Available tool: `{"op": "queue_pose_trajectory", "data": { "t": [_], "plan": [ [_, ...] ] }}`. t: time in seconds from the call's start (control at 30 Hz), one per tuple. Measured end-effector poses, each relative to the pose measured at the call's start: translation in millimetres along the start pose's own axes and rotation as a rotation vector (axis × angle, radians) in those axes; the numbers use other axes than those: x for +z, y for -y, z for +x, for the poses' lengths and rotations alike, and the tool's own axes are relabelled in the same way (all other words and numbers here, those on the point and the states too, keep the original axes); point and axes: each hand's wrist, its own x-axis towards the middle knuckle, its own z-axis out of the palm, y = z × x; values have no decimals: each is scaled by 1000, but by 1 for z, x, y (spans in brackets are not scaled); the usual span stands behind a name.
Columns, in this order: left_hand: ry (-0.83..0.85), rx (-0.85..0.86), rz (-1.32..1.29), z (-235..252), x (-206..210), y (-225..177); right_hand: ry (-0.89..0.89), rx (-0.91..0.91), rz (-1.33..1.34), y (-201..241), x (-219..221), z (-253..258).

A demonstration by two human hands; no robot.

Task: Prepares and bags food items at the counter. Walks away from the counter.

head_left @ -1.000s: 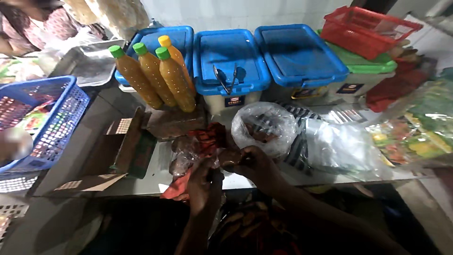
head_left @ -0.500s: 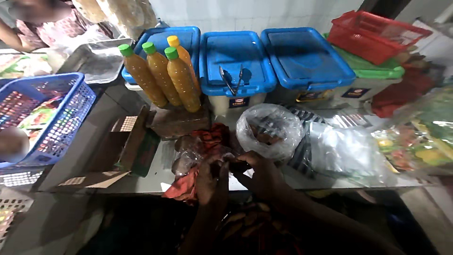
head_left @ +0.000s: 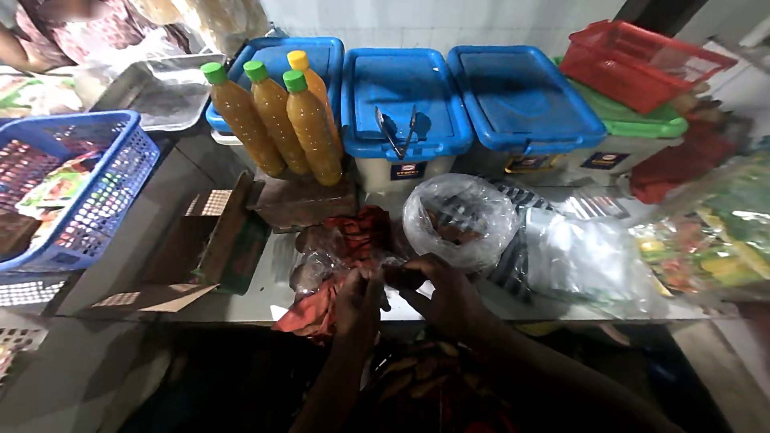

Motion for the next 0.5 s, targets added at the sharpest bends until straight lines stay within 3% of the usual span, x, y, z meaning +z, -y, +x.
{"op": "queue_pose_trajectory", "data": {
  "t": [0.2, 0.37, 0.5],
  "plan": [
    [-32, 149, 486, 1, -4, 1, 32, -17, -105, 1, 0, -3],
    [-30, 111, 481, -6, -2, -4, -5, -10, -37, -2, 1, -6],
    [-52, 130, 885, -13, 3, -19, -6, -21, -124, 1, 2, -8]
  ]
}}
